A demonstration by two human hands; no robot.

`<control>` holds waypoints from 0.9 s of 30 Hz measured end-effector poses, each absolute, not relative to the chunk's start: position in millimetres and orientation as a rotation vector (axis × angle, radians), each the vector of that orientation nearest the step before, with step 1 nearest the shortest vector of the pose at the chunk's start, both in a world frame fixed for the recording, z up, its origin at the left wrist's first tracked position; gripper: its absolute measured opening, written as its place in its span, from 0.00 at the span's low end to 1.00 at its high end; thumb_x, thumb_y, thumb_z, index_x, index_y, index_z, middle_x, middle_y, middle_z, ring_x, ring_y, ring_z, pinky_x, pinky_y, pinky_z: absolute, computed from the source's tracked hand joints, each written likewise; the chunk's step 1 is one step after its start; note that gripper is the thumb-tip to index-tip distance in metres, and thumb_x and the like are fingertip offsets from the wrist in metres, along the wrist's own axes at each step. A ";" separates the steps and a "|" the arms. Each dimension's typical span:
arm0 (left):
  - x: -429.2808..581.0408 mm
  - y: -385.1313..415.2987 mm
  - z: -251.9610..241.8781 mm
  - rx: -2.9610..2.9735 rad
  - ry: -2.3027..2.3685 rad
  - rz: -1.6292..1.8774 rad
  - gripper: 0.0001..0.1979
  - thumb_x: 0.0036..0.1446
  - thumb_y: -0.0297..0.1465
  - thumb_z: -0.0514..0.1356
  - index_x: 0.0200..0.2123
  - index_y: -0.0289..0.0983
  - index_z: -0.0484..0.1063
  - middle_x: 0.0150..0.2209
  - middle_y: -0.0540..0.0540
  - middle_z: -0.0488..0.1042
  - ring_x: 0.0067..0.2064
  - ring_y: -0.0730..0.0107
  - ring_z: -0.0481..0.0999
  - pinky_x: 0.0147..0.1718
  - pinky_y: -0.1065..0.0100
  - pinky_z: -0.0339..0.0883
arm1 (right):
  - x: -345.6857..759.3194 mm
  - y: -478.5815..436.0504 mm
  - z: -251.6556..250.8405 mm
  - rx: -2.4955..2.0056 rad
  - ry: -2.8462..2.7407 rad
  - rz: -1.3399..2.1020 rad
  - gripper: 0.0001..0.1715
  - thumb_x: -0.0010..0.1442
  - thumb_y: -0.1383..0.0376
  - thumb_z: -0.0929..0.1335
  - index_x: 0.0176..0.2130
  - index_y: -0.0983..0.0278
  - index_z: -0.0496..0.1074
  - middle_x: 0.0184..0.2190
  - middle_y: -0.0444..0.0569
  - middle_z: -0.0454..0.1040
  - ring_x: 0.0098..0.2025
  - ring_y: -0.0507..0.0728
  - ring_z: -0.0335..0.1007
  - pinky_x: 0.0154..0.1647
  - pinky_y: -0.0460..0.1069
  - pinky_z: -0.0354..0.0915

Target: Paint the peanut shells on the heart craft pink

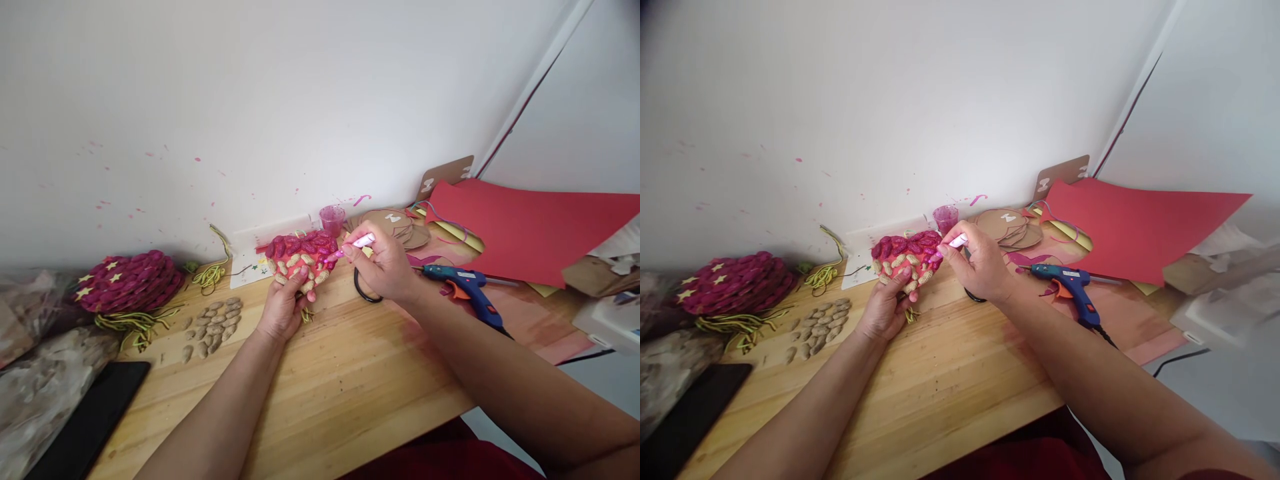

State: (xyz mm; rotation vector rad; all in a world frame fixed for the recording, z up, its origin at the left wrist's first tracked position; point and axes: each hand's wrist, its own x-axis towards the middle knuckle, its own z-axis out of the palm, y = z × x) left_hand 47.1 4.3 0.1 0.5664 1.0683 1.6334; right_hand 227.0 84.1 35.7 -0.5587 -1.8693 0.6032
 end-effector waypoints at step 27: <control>50.4 3.3 1.0 0.582 1.082 1.652 0.24 0.37 0.39 0.79 0.30 0.34 0.73 0.25 0.52 0.74 0.18 0.80 0.68 0.14 0.78 0.58 | 226.2 86.9 31.2 -0.560 -1.805 0.788 0.07 0.67 0.59 0.70 0.39 0.60 0.69 0.29 0.42 0.73 0.31 0.52 0.68 0.35 0.50 0.63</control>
